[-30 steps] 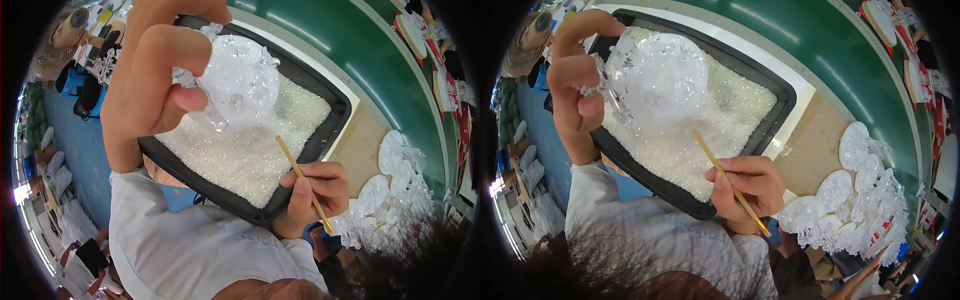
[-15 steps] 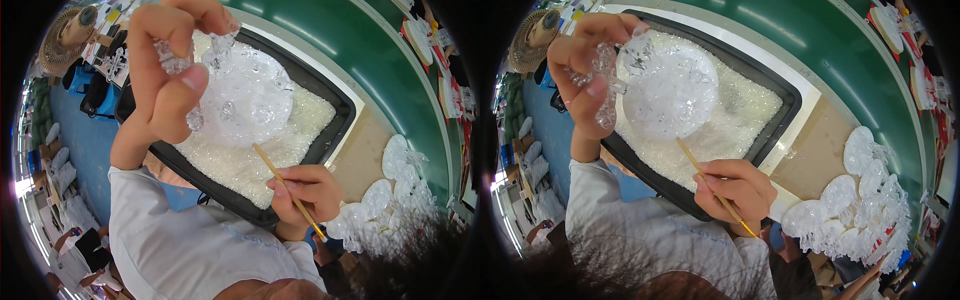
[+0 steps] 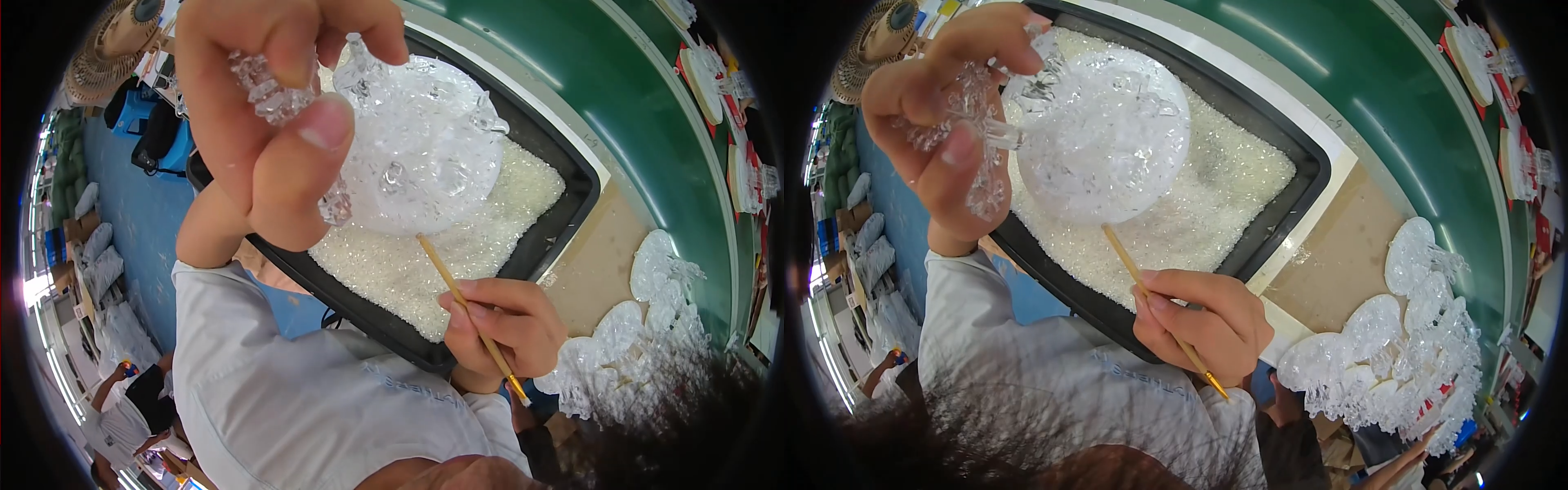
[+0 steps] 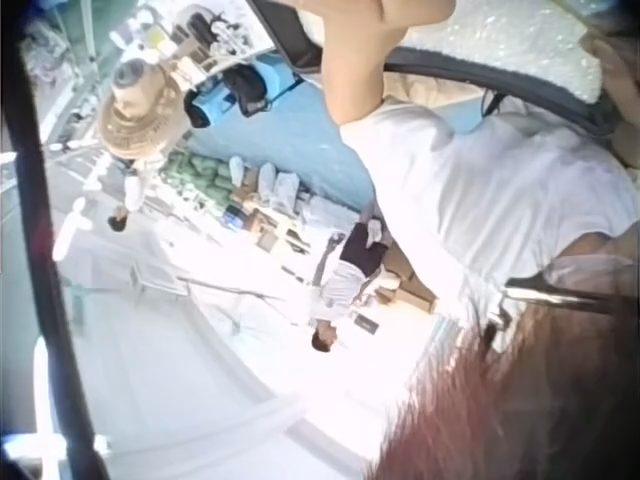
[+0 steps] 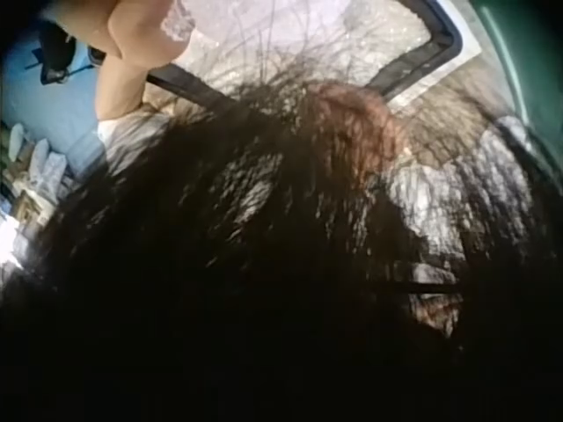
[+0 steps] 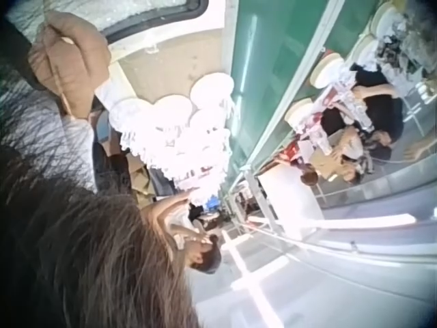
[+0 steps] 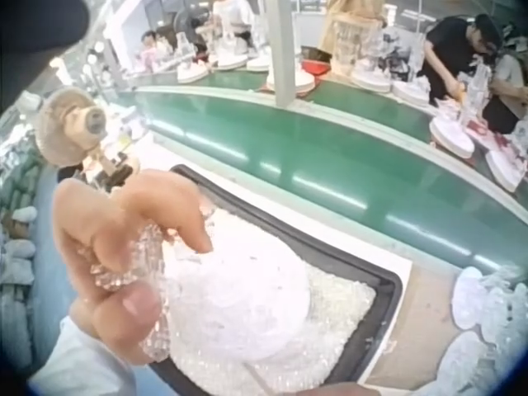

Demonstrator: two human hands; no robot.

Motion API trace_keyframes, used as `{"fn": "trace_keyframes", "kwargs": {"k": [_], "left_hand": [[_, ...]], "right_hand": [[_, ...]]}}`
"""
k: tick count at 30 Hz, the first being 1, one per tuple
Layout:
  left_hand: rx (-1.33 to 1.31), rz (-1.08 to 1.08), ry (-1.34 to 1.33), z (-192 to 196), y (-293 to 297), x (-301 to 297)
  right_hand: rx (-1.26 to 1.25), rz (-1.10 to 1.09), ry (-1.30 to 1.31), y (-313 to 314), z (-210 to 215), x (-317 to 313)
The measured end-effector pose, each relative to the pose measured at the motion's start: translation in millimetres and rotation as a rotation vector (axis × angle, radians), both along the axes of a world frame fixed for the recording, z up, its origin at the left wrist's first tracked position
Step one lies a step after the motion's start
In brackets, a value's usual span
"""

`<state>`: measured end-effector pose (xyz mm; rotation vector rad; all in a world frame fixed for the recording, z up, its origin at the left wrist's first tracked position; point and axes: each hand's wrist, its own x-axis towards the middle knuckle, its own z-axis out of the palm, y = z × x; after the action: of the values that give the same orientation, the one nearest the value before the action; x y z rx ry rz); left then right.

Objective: Applying decorative beads to a transparent plastic light fixture using an applicator tool.

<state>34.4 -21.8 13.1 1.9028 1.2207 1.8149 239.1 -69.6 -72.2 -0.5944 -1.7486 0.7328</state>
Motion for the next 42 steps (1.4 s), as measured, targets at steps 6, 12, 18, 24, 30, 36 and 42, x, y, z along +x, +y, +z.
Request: {"fn": "trace_keyframes", "kwargs": {"k": [6, 12, 18, 24, 30, 36, 42], "left_hand": [[0.129, -0.035, 0.046, -13.5, -0.8, -12.8], [0.058, 0.001, 0.011, -12.6, -2.8, -3.5], [0.197, -0.099, 0.150, -15.3, 16.6, -35.4], [0.057, -0.295, 0.153, -19.9, -7.2, -50.4], [0.034, -0.263, 0.208, -12.4, -9.1, -52.3], [0.015, -0.267, 0.211, -13.5, -11.0, -55.9], [0.001, -0.254, 0.172, -14.1, -12.5, -50.8]], "right_hand": [[-0.017, -0.003, -0.018, -0.2, -0.2, 0.6], [-0.107, -0.138, 0.062, -6.1, -6.2, -2.3], [0.039, 0.058, -0.029, 0.2, 0.6, 0.5], [-0.108, -0.075, 0.038, -7.9, -4.2, -0.9], [-0.049, 0.037, -0.006, -3.8, -3.5, 3.7], [-0.086, 0.010, -0.021, -4.0, -0.8, 2.3], [-0.033, 0.068, -0.002, -0.7, -2.0, 3.3]]}}
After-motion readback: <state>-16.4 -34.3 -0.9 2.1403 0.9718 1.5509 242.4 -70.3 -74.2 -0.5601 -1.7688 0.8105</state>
